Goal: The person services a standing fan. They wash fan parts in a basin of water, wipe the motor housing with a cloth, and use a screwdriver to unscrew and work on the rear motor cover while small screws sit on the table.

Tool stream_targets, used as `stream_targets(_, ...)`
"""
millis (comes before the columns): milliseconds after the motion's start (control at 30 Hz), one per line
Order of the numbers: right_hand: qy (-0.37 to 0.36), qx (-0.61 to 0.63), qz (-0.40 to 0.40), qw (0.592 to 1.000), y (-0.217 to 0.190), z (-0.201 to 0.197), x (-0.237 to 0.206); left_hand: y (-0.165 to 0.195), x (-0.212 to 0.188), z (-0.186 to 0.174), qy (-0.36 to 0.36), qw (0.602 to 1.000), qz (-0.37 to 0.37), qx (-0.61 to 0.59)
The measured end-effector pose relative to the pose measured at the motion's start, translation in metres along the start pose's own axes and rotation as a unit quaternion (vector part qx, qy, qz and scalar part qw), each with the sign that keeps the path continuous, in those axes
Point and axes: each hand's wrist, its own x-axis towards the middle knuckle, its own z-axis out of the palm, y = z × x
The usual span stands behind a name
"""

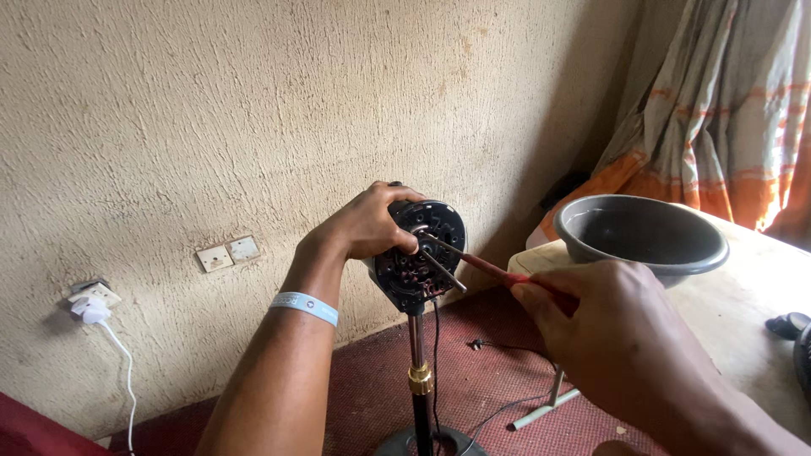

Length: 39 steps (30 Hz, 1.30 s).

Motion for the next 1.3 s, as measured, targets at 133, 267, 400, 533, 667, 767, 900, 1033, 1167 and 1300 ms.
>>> stream_targets(133,0.003,0.103,-0.03,0.994,0.012,-0.001,0.008,0.001,0.002,0.003,0.004,1.0,0.028,0.013)
stream_targets(267,0.221,-0.052,-0.348,0.91,0.031,0.002,0.016,0.001,0.004,0.004,0.007,0.999,0.026,0.04)
stream_targets(400,0.173,-0.101,-0.443,0.874,0.022,-0.008,0.02,0.0,0.003,0.002,0.003,0.999,0.021,0.028)
stream_targets(533,-0.047,-0.036,-0.02,0.998,-0.002,-0.021,0.012,-0.001,0.003,0.004,0.008,1.0,0.013,0.026)
stream_targets(667,-0.067,0.128,0.055,0.988,-0.005,-0.024,0.012,0.0,0.003,0.005,0.018,0.999,0.029,0.03)
stream_targets(767,0.091,0.105,-0.189,0.972,0.016,-0.012,0.013,0.002,0.002,0.003,0.014,0.997,0.046,0.052)
stream_targets(900,0.262,-0.043,-0.44,0.858,0.037,0.007,0.018,0.002,0.003,0.003,0.006,0.999,0.009,0.038)
stream_targets(1033,0.085,0.008,-0.201,0.976,0.03,0.014,0.017,-0.001,0.007,0.004,0.012,0.998,0.022,0.053)
stream_targets(1167,-0.036,0.217,0.05,0.974,0.019,0.008,0.024,-0.003,0.008,0.005,0.01,0.999,0.017,0.046)
stream_targets(1300,0.129,0.109,-0.137,0.976,0.033,0.009,0.021,-0.002,0.007,0.0,0.012,0.997,0.019,0.068)
